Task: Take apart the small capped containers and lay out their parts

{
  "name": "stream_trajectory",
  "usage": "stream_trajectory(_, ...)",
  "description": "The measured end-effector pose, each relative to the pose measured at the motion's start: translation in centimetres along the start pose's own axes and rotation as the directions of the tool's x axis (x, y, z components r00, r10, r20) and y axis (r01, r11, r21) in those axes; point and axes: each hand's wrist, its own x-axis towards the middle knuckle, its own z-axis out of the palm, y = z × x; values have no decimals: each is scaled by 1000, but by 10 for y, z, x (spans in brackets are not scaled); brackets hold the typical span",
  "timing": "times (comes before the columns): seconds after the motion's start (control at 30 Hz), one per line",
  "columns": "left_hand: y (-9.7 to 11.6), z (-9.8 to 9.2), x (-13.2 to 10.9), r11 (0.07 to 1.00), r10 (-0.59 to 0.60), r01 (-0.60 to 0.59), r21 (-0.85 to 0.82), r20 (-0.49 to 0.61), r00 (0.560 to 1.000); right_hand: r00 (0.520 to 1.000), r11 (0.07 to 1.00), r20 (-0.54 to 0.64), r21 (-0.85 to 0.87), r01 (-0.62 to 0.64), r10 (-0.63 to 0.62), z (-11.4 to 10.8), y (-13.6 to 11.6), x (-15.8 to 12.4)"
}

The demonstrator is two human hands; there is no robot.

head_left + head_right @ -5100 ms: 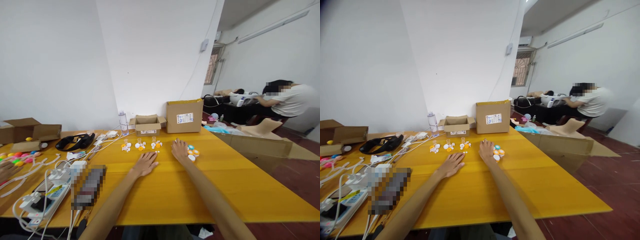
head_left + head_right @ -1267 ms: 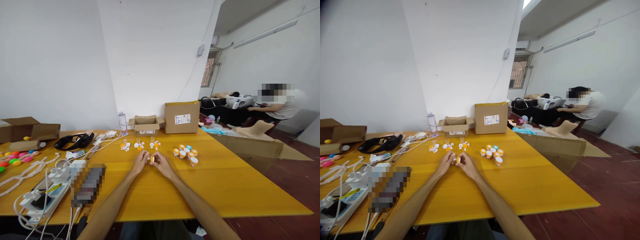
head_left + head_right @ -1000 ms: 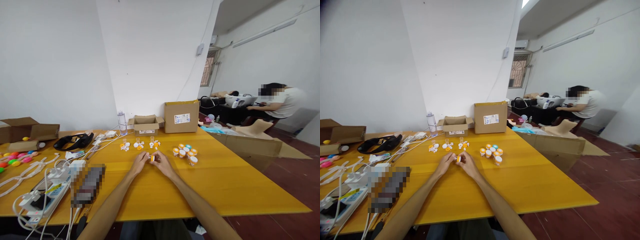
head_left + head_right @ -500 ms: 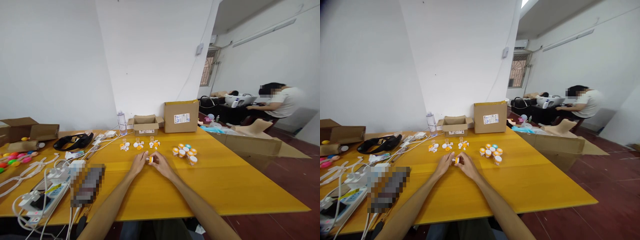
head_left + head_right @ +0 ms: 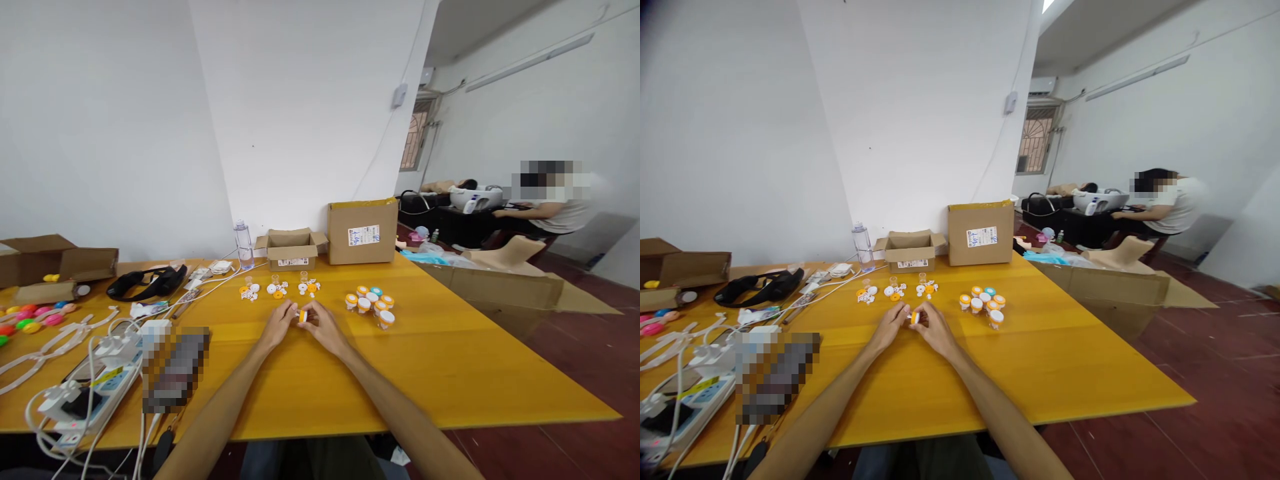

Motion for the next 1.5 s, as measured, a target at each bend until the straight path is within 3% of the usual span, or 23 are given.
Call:
stream_trajectory(0.47,-1,0,3,971,-110,141,193,-163,980,992,982,33,-142,126,-123,1,-3,-3)
stream_trajectory(0.77,-5,-1,2,975,-99,125,185,-144,985,998,997,9,-52,58,-58,2,-5,-2)
stream_trajectory(0.87,-2,-1,0,993,-33,48,107,-139,990,1000,1000,-22,5,6,-5,1,-3,0)
stream_trajectory(1.1,5,-1,-1,995,86,-86,-56,1,996,996,992,-50,104,-69,75,2,3,2)
stream_trajectory(1.5,4,0,1,992,-48,59,113,-99,994,997,996,-7,-51,72,-73,1,-1,-2)
